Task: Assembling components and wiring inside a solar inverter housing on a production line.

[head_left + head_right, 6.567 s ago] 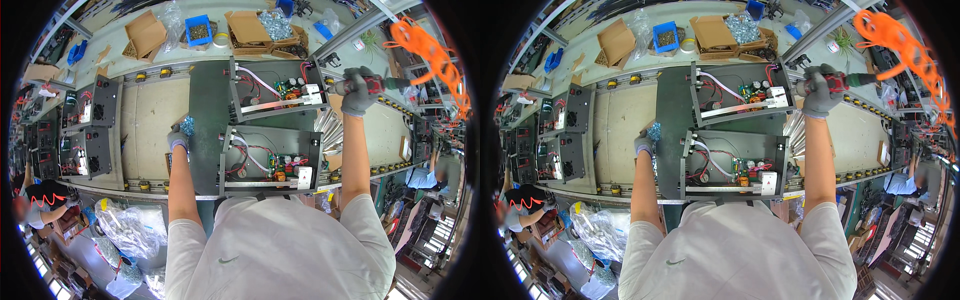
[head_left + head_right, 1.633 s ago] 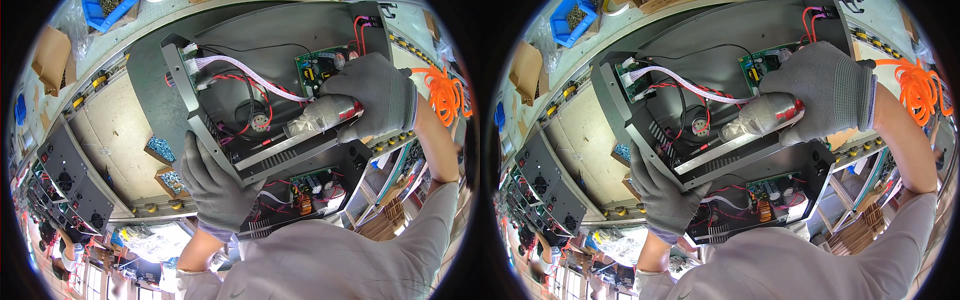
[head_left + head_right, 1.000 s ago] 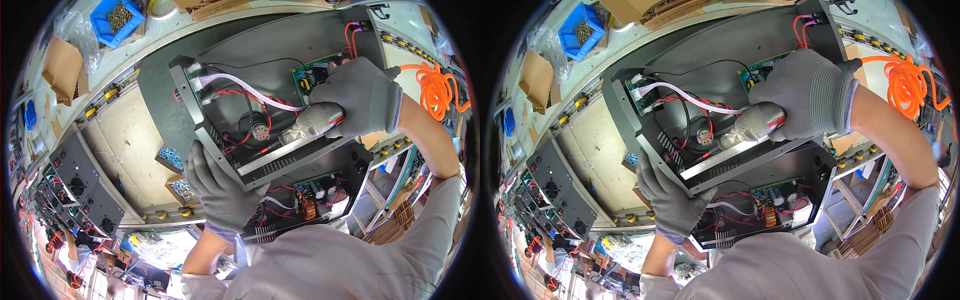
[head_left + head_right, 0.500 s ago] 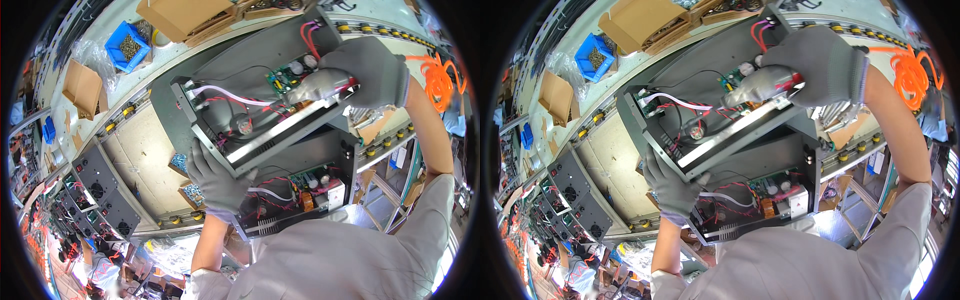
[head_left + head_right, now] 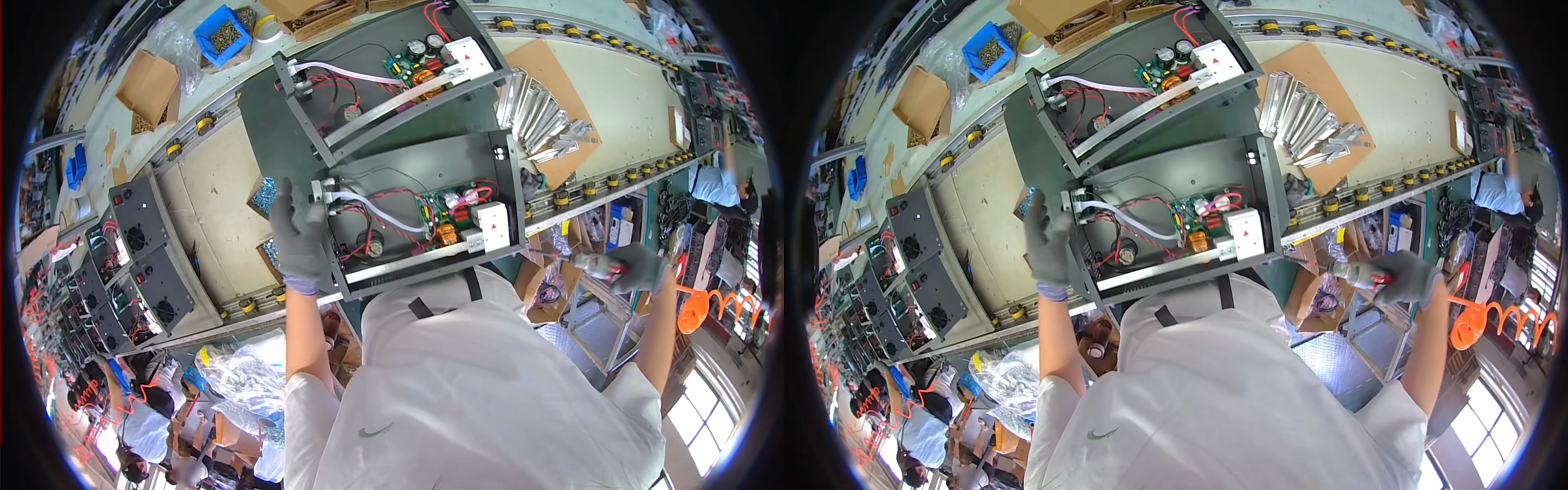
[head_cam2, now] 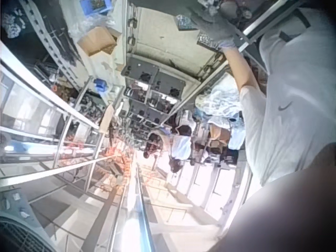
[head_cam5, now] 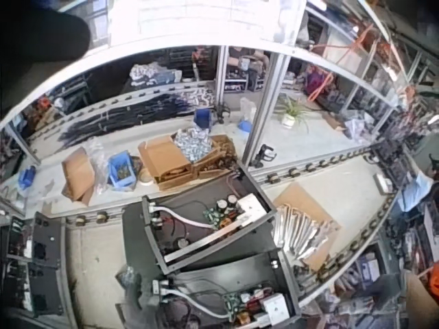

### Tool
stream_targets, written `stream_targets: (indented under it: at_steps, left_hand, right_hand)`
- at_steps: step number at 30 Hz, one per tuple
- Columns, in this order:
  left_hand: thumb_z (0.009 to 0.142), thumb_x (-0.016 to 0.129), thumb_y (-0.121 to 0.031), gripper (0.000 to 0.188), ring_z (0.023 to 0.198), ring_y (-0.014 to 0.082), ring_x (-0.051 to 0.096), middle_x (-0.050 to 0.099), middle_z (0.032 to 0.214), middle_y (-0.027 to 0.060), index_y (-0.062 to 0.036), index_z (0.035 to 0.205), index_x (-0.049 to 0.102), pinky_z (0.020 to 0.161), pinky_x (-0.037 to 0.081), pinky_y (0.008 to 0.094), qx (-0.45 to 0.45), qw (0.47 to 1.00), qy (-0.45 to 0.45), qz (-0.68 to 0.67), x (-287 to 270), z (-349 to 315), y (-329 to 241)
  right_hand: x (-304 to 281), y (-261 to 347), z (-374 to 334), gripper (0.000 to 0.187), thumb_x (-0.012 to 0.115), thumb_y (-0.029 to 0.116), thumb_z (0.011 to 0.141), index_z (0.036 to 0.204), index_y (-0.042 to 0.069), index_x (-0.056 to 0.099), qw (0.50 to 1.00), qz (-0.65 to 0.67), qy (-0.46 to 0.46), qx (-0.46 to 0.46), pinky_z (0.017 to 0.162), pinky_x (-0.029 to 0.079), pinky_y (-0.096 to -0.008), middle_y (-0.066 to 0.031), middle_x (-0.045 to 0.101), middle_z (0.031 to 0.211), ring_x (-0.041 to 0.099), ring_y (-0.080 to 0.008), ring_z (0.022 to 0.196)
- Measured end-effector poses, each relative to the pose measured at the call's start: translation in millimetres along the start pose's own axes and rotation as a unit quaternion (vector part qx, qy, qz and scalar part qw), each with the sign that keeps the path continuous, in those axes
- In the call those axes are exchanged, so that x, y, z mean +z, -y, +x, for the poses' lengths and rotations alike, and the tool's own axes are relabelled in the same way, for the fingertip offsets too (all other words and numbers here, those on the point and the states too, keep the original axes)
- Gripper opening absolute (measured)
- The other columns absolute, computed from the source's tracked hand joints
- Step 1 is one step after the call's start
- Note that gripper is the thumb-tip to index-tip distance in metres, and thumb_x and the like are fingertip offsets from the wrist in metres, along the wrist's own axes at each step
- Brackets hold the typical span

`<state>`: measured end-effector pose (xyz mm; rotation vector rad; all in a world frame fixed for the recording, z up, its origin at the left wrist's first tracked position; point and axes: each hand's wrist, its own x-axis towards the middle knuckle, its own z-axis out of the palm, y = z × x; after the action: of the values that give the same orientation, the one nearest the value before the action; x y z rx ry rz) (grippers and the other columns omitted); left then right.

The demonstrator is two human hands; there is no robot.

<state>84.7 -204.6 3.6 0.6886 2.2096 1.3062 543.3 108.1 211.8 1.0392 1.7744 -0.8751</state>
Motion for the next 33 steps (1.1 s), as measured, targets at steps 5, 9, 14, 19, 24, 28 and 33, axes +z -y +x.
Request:
stream_targets:
  at_steps: [5, 9, 14, 19, 24, 28, 33]
  left_hand:
    - [0.076, 0.074, -0.043, 0.076, 0.121, 0.0403, 0.049, 0.053, 0.131, 0.0245, -0.006, 0.138, 0.05, 0.103, 0.041, 0.0486, 0.014, 0.954, -0.067, 0.291, 31.1, -5.6, -33.7]
    - [0.076, 0.075, -0.043, 0.052, 0.109, 0.0378, 0.059, 0.061, 0.116, 0.0208, -0.0032, 0.109, 0.064, 0.092, 0.047, 0.047, -0.054, 0.927, -0.054, 0.366, 45.4, 17.3, -55.2]
    - [0.076, 0.073, -0.041, 0.045, 0.1, 0.037, 0.062, 0.065, 0.1, 0.0201, -0.0035, 0.1, 0.065, 0.086, 0.048, 0.0466, -0.04, 0.925, -0.05, 0.375, 48.5, 35.9, -23.6]
    - [0.075, 0.072, -0.043, 0.049, 0.095, 0.0382, 0.063, 0.065, 0.102, 0.0199, -0.0019, 0.099, 0.065, 0.083, 0.049, 0.0471, -0.021, 0.927, -0.043, 0.373, 49.2, 43.8, -6.2]
    - [0.076, 0.071, -0.049, 0.055, 0.098, 0.0375, 0.064, 0.065, 0.106, 0.0197, -0.0019, 0.104, 0.064, 0.085, 0.05, 0.0467, -0.053, 0.913, -0.048, 0.401, 51.3, 36.4, -25.2]
    - [0.078, 0.07, -0.054, 0.058, 0.095, 0.0374, 0.064, 0.065, 0.103, 0.0194, -0.004, 0.108, 0.066, 0.083, 0.05, 0.0457, -0.018, 0.908, -0.061, 0.413, 53.8, 39.6, -12.1]
    - [0.078, 0.069, -0.053, 0.058, 0.099, 0.0377, 0.064, 0.065, 0.108, 0.0199, -0.004, 0.11, 0.065, 0.085, 0.05, 0.0462, -0.054, 0.906, -0.036, 0.419, 51.5, 39.4, -18.3]
  right_hand:
    - [98.1, -68.6, 47.1, 0.052, 0.079, 0.031, 0.059, 0.107, 0.013, 0.073, 0.99, -0.101, 0.069, 0.067, 0.081, 0.055, -0.0361, -0.0127, 0.073, 0.093, 0.07, -0.0277, 0.086]
    - [153.9, -78.1, 87.9, 0.049, 0.079, 0.034, 0.06, 0.107, 0.018, 0.075, 0.971, -0.16, 0.046, 0.174, 0.084, 0.056, -0.0377, -0.0109, 0.073, 0.1, 0.07, -0.0287, 0.094]
    - [198.7, -100.9, 139.7, 0.048, 0.075, 0.038, 0.066, 0.109, 0.017, 0.073, 0.971, -0.127, -0.068, 0.189, 0.085, 0.055, -0.0395, -0.0114, 0.072, 0.106, 0.069, -0.0302, 0.097]
    - [207.3, -96.6, 173.5, 0.074, 0.05, 0.071, 0.085, 0.116, 0.008, 0.07, 0.954, -0.098, -0.13, 0.251, 0.089, 0.052, -0.0425, -0.0173, 0.07, 0.112, 0.068, -0.0329, 0.103]
    - [203.0, -103.3, 199.0, 0.072, 0.05, 0.07, 0.086, 0.116, 0.008, 0.07, 0.952, -0.07, -0.111, 0.277, 0.089, 0.052, -0.0424, -0.0172, 0.07, 0.112, 0.068, -0.0326, 0.103]
    - [205.6, -96.3, 218.0, 0.071, 0.05, 0.069, 0.086, 0.116, 0.008, 0.07, 0.956, -0.061, -0.099, 0.269, 0.089, 0.052, -0.0424, -0.0172, 0.07, 0.112, 0.068, -0.0324, 0.104]
    - [217.7, -89.5, 228.9, 0.069, 0.05, 0.067, 0.087, 0.116, 0.008, 0.071, 0.959, -0.054, -0.083, 0.265, 0.089, 0.053, -0.0424, -0.0171, 0.07, 0.113, 0.068, -0.0321, 0.104]
